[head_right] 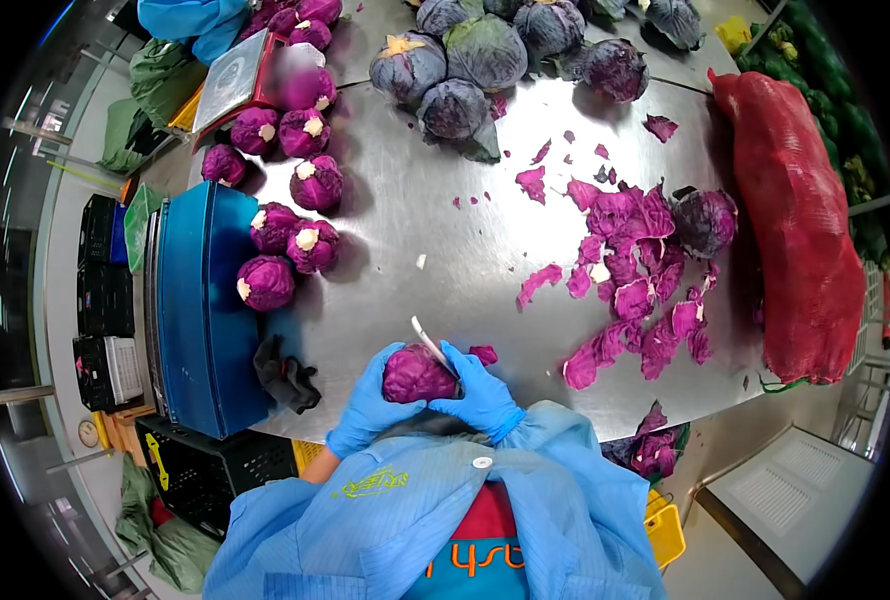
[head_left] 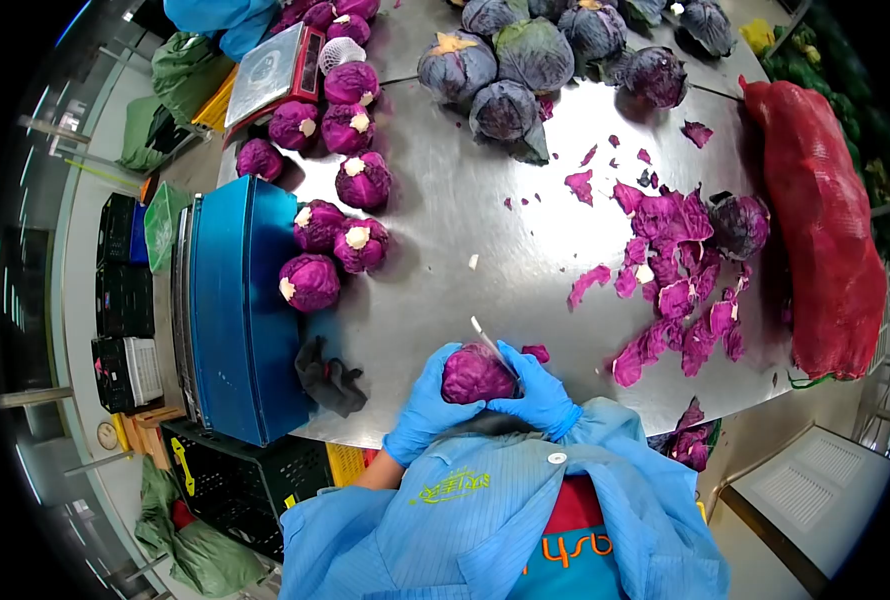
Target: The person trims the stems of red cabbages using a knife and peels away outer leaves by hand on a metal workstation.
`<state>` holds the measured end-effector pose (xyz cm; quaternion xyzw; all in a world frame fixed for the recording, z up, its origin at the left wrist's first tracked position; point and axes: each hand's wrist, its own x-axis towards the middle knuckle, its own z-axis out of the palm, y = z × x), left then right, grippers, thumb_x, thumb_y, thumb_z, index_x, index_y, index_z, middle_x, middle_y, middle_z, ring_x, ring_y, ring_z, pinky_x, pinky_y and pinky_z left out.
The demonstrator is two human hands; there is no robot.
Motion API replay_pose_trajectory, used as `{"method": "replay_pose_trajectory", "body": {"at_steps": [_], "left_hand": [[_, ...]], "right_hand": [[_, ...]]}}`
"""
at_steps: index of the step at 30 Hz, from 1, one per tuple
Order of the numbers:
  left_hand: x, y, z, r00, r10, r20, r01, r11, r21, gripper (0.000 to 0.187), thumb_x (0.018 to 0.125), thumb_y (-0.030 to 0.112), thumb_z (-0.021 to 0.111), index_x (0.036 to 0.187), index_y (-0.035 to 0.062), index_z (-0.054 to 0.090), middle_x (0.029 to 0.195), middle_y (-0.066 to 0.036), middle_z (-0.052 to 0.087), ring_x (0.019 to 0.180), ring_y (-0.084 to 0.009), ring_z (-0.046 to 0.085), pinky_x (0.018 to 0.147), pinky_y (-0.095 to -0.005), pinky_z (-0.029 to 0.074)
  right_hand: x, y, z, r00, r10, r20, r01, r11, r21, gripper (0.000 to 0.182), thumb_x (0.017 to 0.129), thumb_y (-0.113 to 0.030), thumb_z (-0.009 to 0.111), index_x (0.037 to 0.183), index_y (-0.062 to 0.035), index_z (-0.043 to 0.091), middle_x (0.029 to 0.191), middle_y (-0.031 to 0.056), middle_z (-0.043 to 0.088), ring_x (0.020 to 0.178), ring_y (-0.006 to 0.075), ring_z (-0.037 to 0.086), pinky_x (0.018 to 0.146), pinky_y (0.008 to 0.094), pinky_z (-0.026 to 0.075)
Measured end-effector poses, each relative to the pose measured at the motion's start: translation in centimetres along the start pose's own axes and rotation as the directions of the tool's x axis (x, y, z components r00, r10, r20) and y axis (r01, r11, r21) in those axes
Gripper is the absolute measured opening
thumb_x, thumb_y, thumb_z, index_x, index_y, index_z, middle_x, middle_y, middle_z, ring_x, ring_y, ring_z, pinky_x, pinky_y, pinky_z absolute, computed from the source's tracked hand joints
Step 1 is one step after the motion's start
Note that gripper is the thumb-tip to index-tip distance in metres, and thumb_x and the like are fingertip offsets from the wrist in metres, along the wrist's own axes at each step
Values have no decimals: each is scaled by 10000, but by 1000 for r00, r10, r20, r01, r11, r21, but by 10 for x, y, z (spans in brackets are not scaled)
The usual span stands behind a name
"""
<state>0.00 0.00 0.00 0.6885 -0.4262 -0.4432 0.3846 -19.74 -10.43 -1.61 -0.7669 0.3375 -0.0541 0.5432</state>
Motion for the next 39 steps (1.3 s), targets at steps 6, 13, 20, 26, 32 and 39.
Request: {"method": "replay_pose_trajectory", "body": {"at_steps": [6,13,20,26,32,39], "left_hand": [[9,5,14,996,-36,-80,28,995,-99,958,623,263,883,1401,18,382,1319,-149,523,1210,-237,524,1036,-356,421],[15,18,10,983,183,35,-182,983,-14,946,638,195,834,1426,43,334,1447,-226,379,1294,-329,463,1058,-391,400],[11,-4,10,931,330,159,-346,934,88,930,635,129,801,1437,116,332,1524,-254,231,1384,-435,298,1112,-446,329],[0,6,23,904,372,211,-428,775,466,946,609,157,813,1428,103,344,1377,-235,389,1234,-441,416,1042,-496,381],[5,-7,28,859,507,71,-496,791,357,854,588,166,815,1333,16,425,1296,-221,454,1173,-421,462,1012,-482,398],[13,-26,11,996,51,-71,-65,976,-208,867,640,187,848,1367,17,409,1292,-158,505,1166,-259,535,1023,-374,434]], "right_hand": [[2,-24,-43,990,-72,-120,67,997,-48,557,798,-299,735,1305,-156,554,1036,90,642,835,219,646,761,331,531],[6,4,-58,983,58,-173,-22,979,204,297,777,-197,758,1051,-105,688,881,78,646,726,192,629,682,296,521],[18,37,-97,569,-63,-820,-291,917,-272,437,834,-161,713,1246,-109,575,885,78,608,729,204,591,661,332,510],[27,12,-51,917,391,-77,-363,900,242,516,806,-417,740,1174,-73,630,984,117,670,878,214,639,818,334,510],[33,26,-29,931,360,62,-361,886,292,538,803,-425,744,1189,-68,630,1027,122,669,942,205,632,847,321,503],[9,10,-58,901,433,14,-334,674,659,373,869,-193,708,1204,-55,620,974,34,658,823,97,564,738,239,475]]}}
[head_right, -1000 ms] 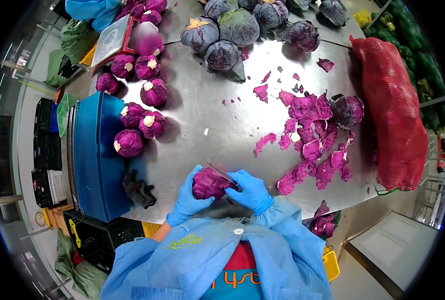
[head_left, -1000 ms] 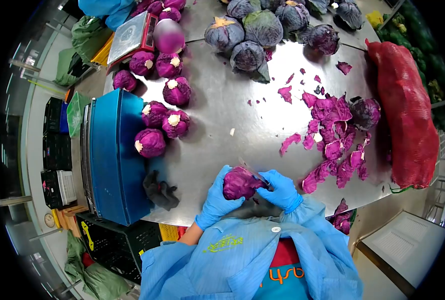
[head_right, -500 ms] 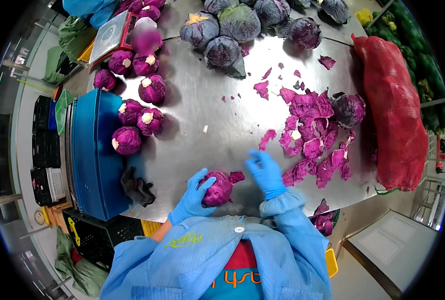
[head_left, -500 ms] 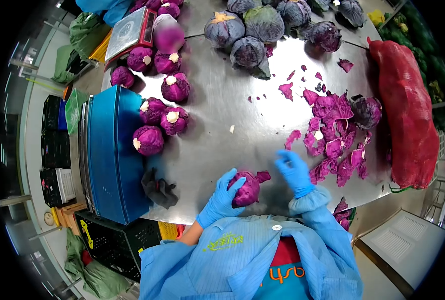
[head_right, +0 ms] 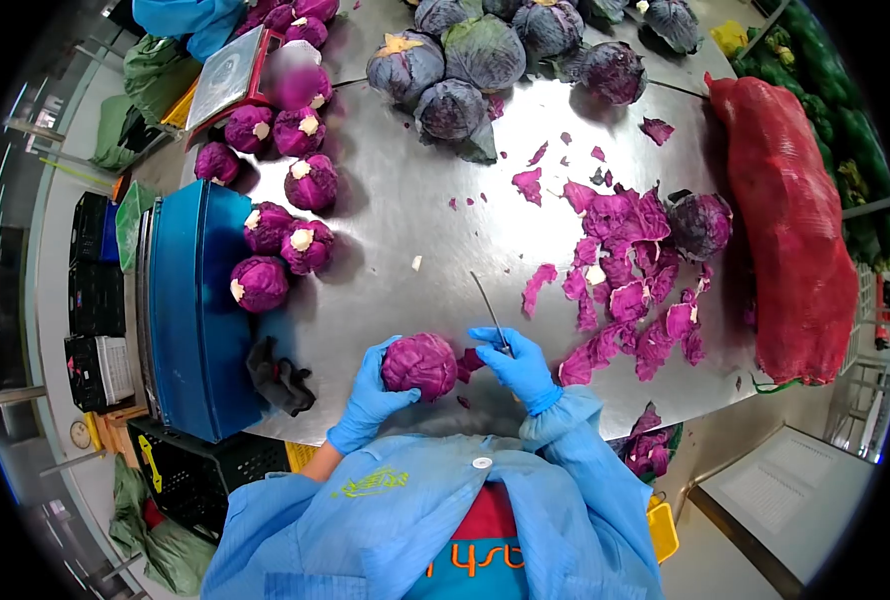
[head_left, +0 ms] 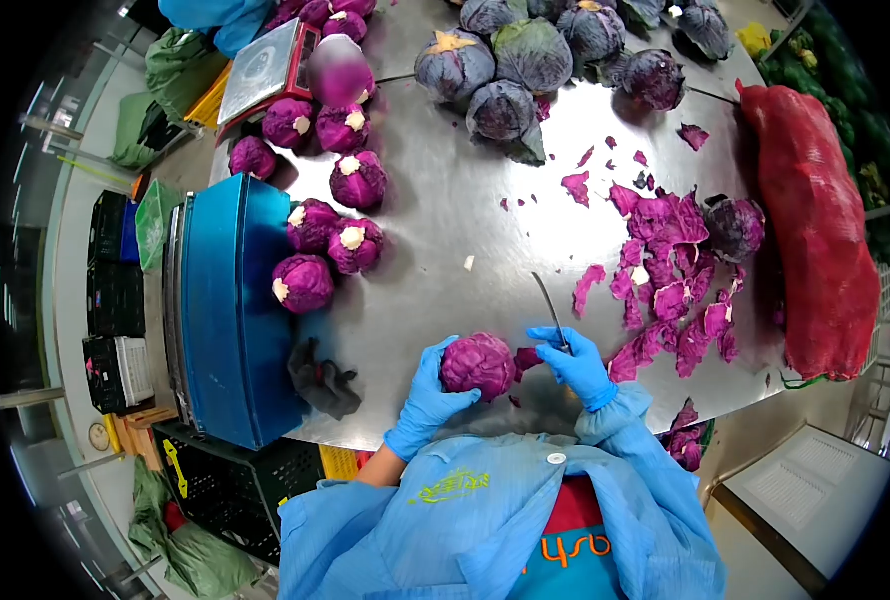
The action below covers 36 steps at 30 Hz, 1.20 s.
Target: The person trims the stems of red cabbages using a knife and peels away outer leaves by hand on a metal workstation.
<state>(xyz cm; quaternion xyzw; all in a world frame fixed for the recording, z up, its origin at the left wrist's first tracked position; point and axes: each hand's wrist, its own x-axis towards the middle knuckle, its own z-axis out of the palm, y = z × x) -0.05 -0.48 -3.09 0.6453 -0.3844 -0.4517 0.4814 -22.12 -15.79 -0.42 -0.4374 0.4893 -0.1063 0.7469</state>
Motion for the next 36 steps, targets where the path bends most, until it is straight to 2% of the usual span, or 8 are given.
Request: {"method": "replay_pose_trajectory", "body": {"at_steps": [4,8,13,15,17,20,27,36], "left_hand": [[1,17,4,935,-309,171,353,805,-477,787,746,154,762,1412,21,364,1330,-153,512,1184,-249,539,1055,-379,417],[-2,57,26,698,-465,545,631,39,-775,682,840,259,661,1415,39,369,1344,-177,512,1208,-294,538,1034,-412,446],[-3,22,44,640,-552,535,679,80,-730,759,896,525,586,1428,36,354,1351,-172,508,1185,-302,553,976,-431,485],[-3,-7,48,751,-654,94,615,640,-460,873,846,580,617,1431,1,325,1373,-228,445,1228,-350,485,1023,-463,400],[-6,-29,50,848,-430,-310,479,872,99,987,797,635,647,1434,-33,296,1395,-285,381,1272,-399,417,1071,-495,316],[6,43,43,973,226,52,-204,728,655,992,768,558,713,1434,-38,283,1396,-311,345,1298,-412,367,1087,-472,301],[28,35,45,975,221,31,-205,831,517,978,660,343,866,1432,40,348,1385,-209,339,1257,-364,418,1059,-424,372],[26,5,64,875,457,-163,-368,844,391,785,580,208,922,1219,58,492,1254,-142,404,1170,-310,465,1022,-383,399]], "right_hand": [[-7,17,9,957,-281,71,286,956,-66,535,803,-224,772,1271,-53,577,1079,42,625,931,120,557,828,262,464],[-14,18,14,878,-442,185,475,853,-217,765,730,-245,830,1377,-41,478,1295,107,549,1193,206,527,1024,326,413],[13,37,11,955,-262,142,278,954,-108,778,735,-265,829,1383,-36,464,1353,132,527,1238,203,500,1053,328,384],[26,39,9,959,-251,133,265,959,-98,726,760,-289,813,1357,-31,491,1337,130,552,1202,187,529,1038,322,400],[34,31,12,972,-206,111,220,967,-128,683,785,-299,795,1343,-30,508,1264,117,590,1133,175,561,976,306,440],[40,24,22,997,-73,-17,74,993,88,527,860,-326,722,1270,-34,566,1017,62,642,830,114,586,709,256,481],[22,81,23,979,-18,-202,66,970,233,281,929,-210,625,1148,-33,630,808,21,651,523,71,532,458,224,428],[4,101,17,824,-385,-416,310,920,-238,368,868,-59,640,1231,-55,580,1085,65,646,891,125,622,784,245,499]]}}
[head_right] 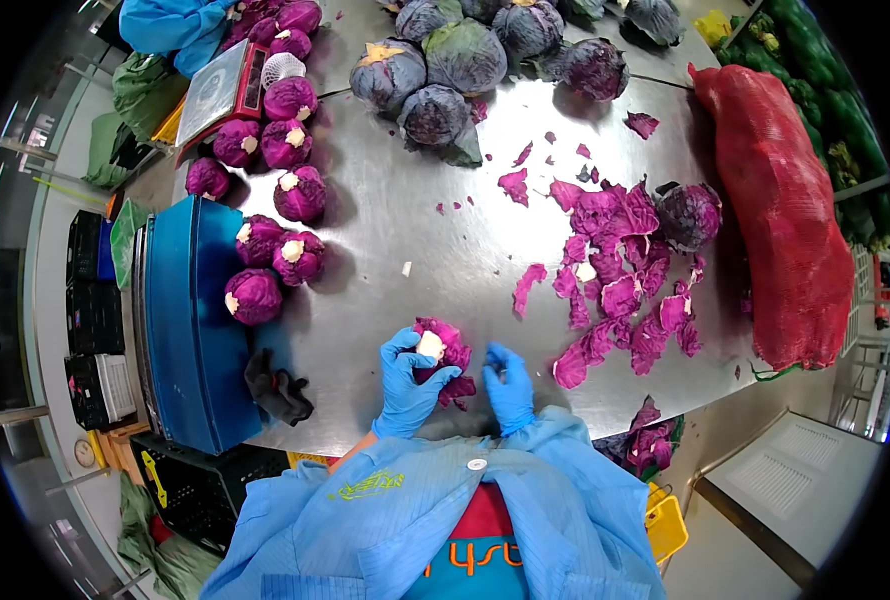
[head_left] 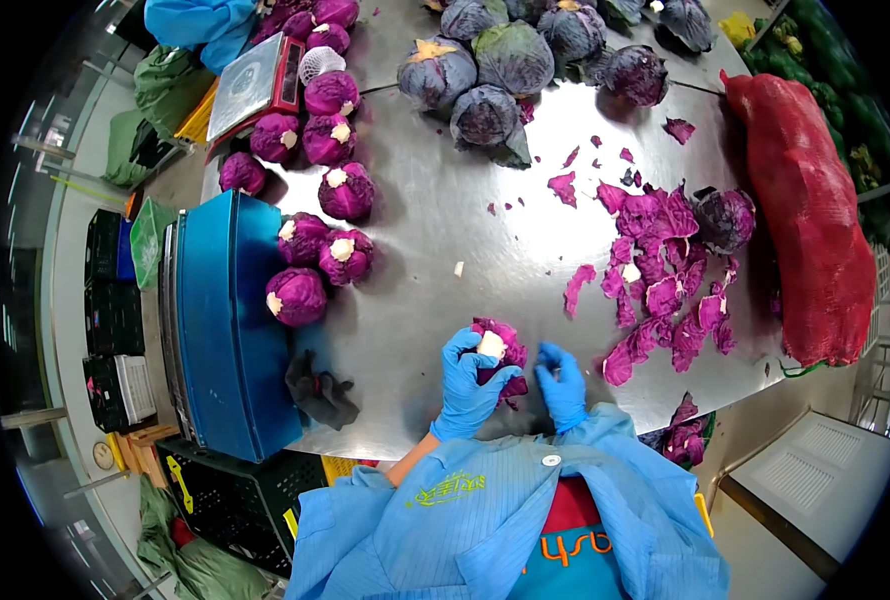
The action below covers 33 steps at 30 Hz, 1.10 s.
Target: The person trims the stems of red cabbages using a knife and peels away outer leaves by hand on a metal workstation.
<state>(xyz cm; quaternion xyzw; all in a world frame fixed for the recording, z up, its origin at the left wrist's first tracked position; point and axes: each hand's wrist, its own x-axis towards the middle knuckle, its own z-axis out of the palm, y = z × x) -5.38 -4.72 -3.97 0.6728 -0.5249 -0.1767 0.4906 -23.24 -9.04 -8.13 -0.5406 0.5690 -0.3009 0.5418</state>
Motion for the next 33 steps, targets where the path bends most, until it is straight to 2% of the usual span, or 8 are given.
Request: {"method": "replay_pose_trajectory", "body": {"at_steps": [3,7,10,17,20,23,27,33], "left_hand": [[19,24,-13,993,-91,-70,97,991,87,886,578,248,929,1291,35,447,1254,-158,442,1174,-334,470,1035,-399,388],[30,2,-30,921,-181,345,148,982,121,1040,630,312,897,1441,9,320,1373,-207,438,1252,-309,456,1068,-402,371],[46,-9,-28,739,-581,341,671,684,-287,1006,683,341,870,1449,-6,318,1378,-193,452,1246,-249,477,1055,-371,395],[61,-20,-30,858,-432,278,473,876,-95,794,824,339,756,1433,5,372,1355,-222,458,1240,-266,491,1043,-364,401],[66,-18,-27,974,-140,177,143,990,-7,749,846,345,725,1437,39,382,1295,-244,487,1222,-317,501,1035,-373,402],[70,-13,-38,957,-162,240,146,986,82,660,873,360,685,1410,67,436,1218,-250,547,1166,-367,538,1010,-375,418],[95,7,-71,815,-282,506,279,957,85,547,886,369,659,1307,41,536,1216,-225,588,1113,-392,588,904,-401,496],[83,-16,-72,844,-29,536,-132,957,259,526,941,294,592,1392,68,446,1292,-250,540,1116,-377,592,913,-405,492]], "right_hand": [[11,-18,-20,966,223,-133,-181,946,269,325,883,-57,584,1208,-59,582,1011,76,650,774,131,623,630,266,528],[-4,-30,-31,936,327,132,-336,713,615,291,875,-142,564,1129,-1,574,947,115,640,696,179,630,594,342,586],[-17,-28,-11,834,385,394,-546,481,686,363,844,-163,577,1158,17,564,998,146,634,821,241,642,785,463,589],[-11,-27,10,683,286,672,-721,412,557,489,838,-108,540,1304,33,493,1258,185,557,1170,340,560,907,497,531],[8,-24,3,867,221,447,-483,595,642,471,860,-110,539,1307,32,493,1250,164,565,1152,316,574,899,483,534],[50,-9,-38,978,209,15,-159,695,701,449,874,-130,600,1287,17,502,1230,130,578,1090,259,603,799,417,572],[68,-4,-118,884,269,-383,16,800,599,438,855,-90,571,1281,-34,491,1274,116,547,1076,264,603,645,369,584],[47,-25,-128,836,21,-548,98,978,186,303,906,-60,531,1209,-48,543,1223,71,600,910,135,636,513,234,528]]}}
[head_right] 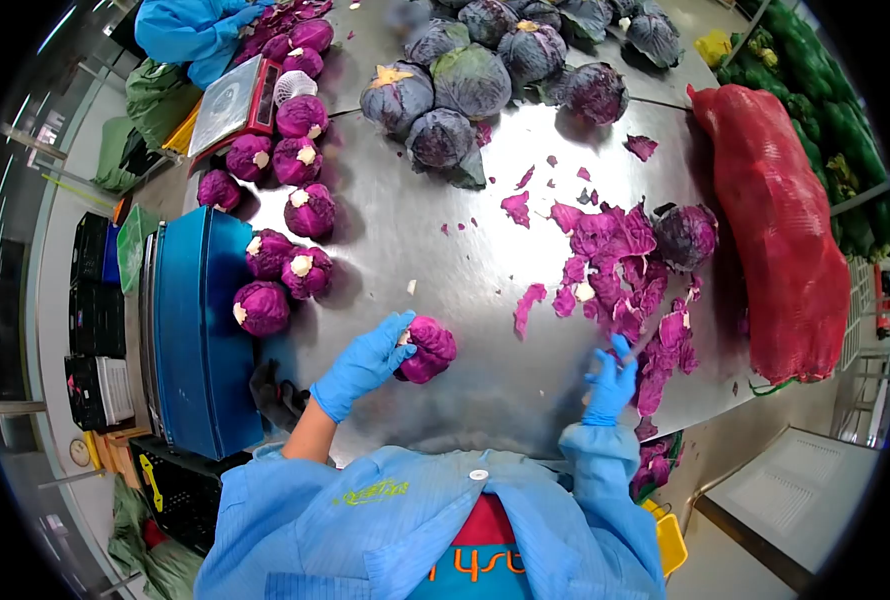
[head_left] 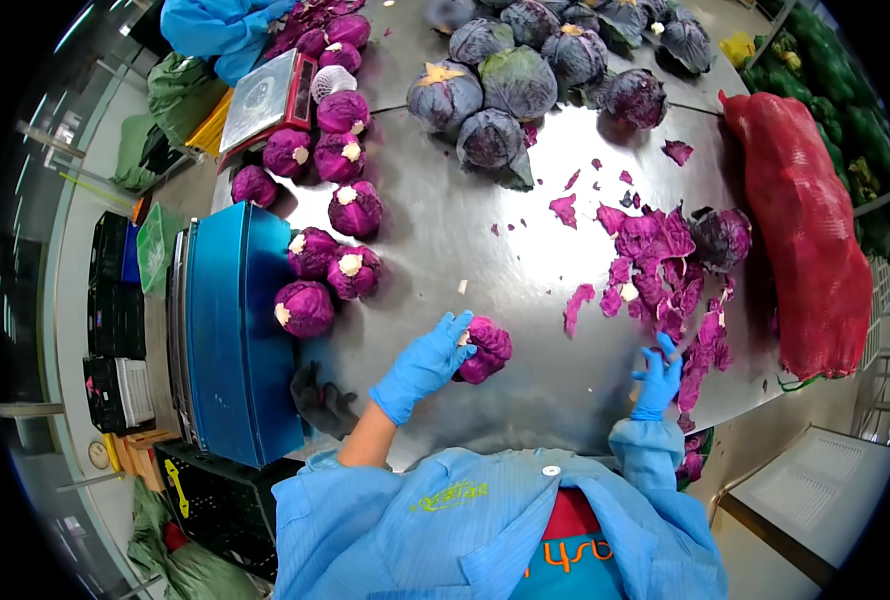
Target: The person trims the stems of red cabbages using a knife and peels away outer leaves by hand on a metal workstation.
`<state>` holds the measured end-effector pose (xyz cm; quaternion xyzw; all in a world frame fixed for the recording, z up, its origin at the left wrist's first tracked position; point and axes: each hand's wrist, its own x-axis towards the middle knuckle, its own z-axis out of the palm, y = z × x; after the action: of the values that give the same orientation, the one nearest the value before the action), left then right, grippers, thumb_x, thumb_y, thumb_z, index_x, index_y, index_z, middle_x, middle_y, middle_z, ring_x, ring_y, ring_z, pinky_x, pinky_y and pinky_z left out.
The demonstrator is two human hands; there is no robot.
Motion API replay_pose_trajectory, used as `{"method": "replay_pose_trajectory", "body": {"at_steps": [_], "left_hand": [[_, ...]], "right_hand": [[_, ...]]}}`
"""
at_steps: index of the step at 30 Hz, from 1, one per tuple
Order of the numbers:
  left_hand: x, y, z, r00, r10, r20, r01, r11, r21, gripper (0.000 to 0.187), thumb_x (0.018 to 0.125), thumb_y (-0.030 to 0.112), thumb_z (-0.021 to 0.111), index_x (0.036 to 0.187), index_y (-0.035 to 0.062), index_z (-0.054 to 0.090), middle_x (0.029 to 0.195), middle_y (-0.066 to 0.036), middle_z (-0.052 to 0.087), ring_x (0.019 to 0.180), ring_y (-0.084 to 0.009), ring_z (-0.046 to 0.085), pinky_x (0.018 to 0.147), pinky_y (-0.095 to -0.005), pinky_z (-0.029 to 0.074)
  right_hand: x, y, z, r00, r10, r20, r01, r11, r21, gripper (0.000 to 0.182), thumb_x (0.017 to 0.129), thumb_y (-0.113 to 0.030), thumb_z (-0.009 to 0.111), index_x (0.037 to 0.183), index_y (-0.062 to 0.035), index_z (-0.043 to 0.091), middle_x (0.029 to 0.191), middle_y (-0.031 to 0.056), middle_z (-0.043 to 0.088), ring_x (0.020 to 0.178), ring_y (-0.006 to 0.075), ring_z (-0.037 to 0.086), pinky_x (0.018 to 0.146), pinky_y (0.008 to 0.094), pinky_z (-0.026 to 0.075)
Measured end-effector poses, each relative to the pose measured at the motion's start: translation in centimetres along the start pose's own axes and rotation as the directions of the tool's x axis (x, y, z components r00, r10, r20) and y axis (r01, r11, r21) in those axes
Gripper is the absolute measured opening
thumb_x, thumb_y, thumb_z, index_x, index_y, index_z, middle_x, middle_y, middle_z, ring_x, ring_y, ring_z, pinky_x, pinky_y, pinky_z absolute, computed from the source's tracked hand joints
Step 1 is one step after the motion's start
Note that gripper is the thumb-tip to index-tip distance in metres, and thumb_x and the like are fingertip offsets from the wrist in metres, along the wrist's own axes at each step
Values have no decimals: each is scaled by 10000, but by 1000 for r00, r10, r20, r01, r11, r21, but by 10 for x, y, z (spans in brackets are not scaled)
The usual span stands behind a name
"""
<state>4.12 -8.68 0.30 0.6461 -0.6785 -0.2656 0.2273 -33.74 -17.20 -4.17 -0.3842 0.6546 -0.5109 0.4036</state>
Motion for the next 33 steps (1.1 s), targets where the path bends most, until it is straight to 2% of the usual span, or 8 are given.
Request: {"method": "replay_pose_trajectory", "body": {"at_steps": [5,11,18,21,24,27,31,33], "left_hand": [[-1,18,-10,990,-57,132,34,984,174,575,954,260,542,1455,79,327,1355,-303,444,1045,-432,594,835,-443,519],[-11,13,-1,982,-81,173,31,961,275,631,930,216,553,1484,100,274,1388,-311,399,913,-413,640,716,-438,547],[-7,-32,11,977,213,6,-211,962,172,629,899,176,585,1466,86,329,1292,-269,520,709,-376,657,585,-372,552],[12,-11,-22,984,-121,134,91,974,208,505,941,174,552,1412,45,423,1260,-232,568,833,-345,670,687,-348,555],[27,-48,-16,896,-289,-337,168,923,-347,596,962,311,542,1458,49,338,1315,-247,519,1046,-354,622,848,-403,515],[13,-39,-8,854,-205,-479,265,962,62,660,946,394,574,1431,-1,365,1388,-302,428,1238,-388,490,1013,-412,416],[-22,2,47,917,-397,20,362,812,-459,1028,716,428,826,1425,-77,280,1343,-259,430,1287,-336,425,1076,-408,367],[-25,20,74,891,-428,-155,355,866,-352,1147,619,423,887,1431,-73,247,1341,-240,411,1266,-338,441,1067,-396,382]], "right_hand": [[-53,-31,88,847,182,499,-186,982,-42,284,924,-170,621,1199,-101,626,962,25,663,584,60,555,486,204,444],[-82,-33,158,457,-49,888,254,964,-77,732,753,-319,812,1381,-131,485,1310,96,550,1188,224,539,1001,324,438],[-69,-30,162,363,-8,932,185,981,-64,751,715,-292,837,1357,-88,505,1323,112,538,1209,237,535,1038,335,420],[-69,-41,156,371,76,925,93,989,-119,708,726,-252,833,1335,-66,524,1333,101,543,1209,221,535,1049,329,409],[-66,-39,153,370,63,927,53,995,-89,696,730,-225,833,1331,-59,526,1342,87,546,1209,206,531,1051,321,404],[-62,-34,148,373,123,920,-98,991,-93,702,725,-210,840,1331,-48,526,1331,80,555,1212,203,524,1066,317,384],[-54,-15,141,411,198,890,-233,966,-108,579,805,-211,769,1317,-59,545,1251,59,602,1055,165,593,858,285,504],[-36,-28,148,411,449,794,-381,875,-298,503,856,-210,715,1310,-64,552,1189,47,629,950,138,618,714,257,535]]}}
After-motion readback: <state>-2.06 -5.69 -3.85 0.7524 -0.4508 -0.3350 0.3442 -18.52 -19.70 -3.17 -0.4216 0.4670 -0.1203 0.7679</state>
